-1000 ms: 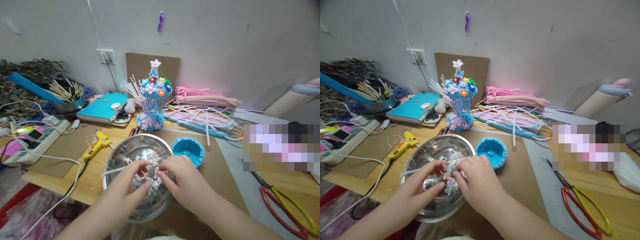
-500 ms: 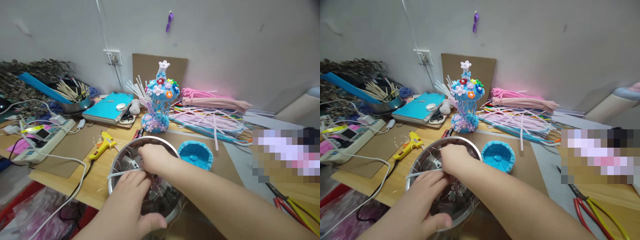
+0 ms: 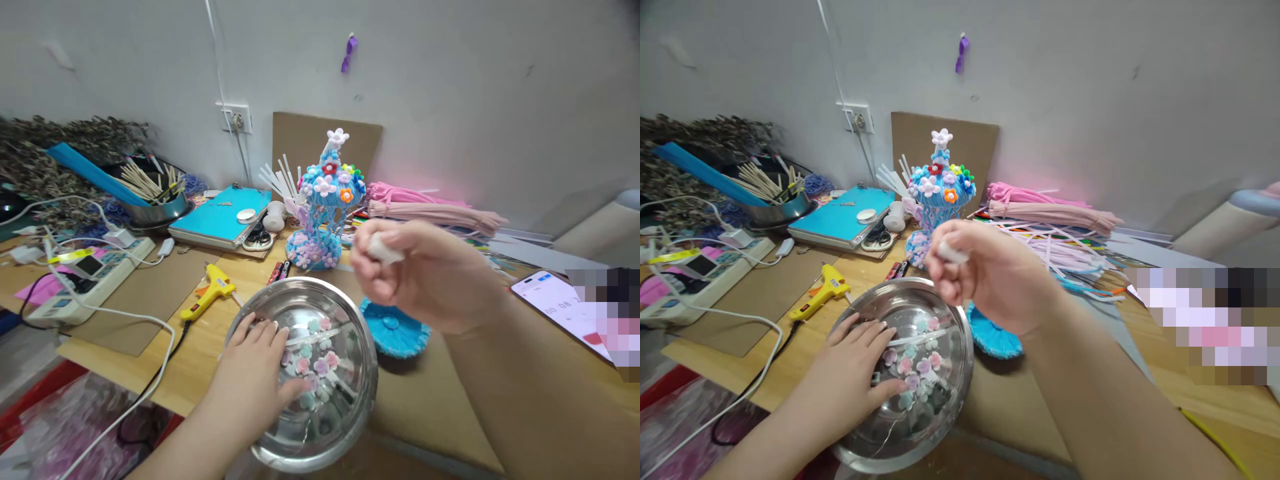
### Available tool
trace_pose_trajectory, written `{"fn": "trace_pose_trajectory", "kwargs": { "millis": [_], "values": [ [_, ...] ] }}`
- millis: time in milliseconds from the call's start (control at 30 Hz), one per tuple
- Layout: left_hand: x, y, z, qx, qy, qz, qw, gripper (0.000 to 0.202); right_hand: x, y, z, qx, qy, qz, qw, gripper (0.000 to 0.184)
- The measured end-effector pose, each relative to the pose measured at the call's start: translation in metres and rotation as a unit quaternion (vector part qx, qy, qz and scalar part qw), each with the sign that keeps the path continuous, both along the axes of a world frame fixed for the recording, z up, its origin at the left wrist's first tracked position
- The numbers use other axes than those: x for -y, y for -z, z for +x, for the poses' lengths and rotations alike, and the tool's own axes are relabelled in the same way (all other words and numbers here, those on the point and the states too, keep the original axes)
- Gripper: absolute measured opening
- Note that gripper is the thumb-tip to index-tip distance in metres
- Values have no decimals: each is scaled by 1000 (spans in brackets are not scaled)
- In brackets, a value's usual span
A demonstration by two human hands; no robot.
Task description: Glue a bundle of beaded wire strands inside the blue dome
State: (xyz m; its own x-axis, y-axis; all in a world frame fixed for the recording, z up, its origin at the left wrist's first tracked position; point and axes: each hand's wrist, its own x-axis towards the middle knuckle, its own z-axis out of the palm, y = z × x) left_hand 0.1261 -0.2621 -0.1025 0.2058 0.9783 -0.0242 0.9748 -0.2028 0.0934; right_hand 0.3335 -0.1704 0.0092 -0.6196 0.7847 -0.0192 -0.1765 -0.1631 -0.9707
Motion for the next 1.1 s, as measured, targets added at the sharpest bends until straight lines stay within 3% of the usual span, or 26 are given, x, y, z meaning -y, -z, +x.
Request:
{"fn": "trace_pose_trajectory", "kwargs": {
  "millis": [100, 200, 300, 433, 500, 567, 667, 733, 800, 900, 1033, 1100],
  "values": [
    [-1, 1, 1, -13, 12, -7, 1000, 66, 3, -20, 27, -71, 61, 12, 995, 19],
    [0, -5, 3, 8, 33, -21, 999, 59, 8, -24, 37, -71, 71, 34, 994, 23],
    [7, -20, 4, 46, 89, -47, 994, 55, 18, -11, 34, -31, 28, 26, 999, 19],
    [19, -41, 3, 102, 172, -28, 979, 41, 36, 21, 25, 36, 1, 5, 999, 17],
    [18, -45, 0, 127, 153, 36, 979, 24, 44, 37, 21, 52, -7, -14, 999, 15],
    [10, -42, -3, 132, 81, 133, 979, 16, 50, 51, 19, 69, -7, -23, 997, 15],
    [-9, -35, -7, 87, -32, 252, 963, 28, 58, 67, 16, 110, 2, -12, 994, 15],
    [-22, -34, -8, 49, -61, 276, 958, 40, 63, 74, 16, 146, 3, 12, 989, 14],
    [-32, -37, -10, 26, -49, 261, 964, 35, 68, 78, 16, 183, -2, 47, 982, 14],
    [-44, -44, -17, 46, -22, 180, 982, 25, 74, 81, 18, 266, -1, 125, 956, 18],
    [-53, -49, -27, 153, -51, 91, 983, 28, 79, 82, 26, 412, 23, 287, 865, 20],
    [-55, -49, -31, 211, -74, 71, 972, 25, 82, 82, 33, 446, 29, 323, 834, 20]
  ]
}}
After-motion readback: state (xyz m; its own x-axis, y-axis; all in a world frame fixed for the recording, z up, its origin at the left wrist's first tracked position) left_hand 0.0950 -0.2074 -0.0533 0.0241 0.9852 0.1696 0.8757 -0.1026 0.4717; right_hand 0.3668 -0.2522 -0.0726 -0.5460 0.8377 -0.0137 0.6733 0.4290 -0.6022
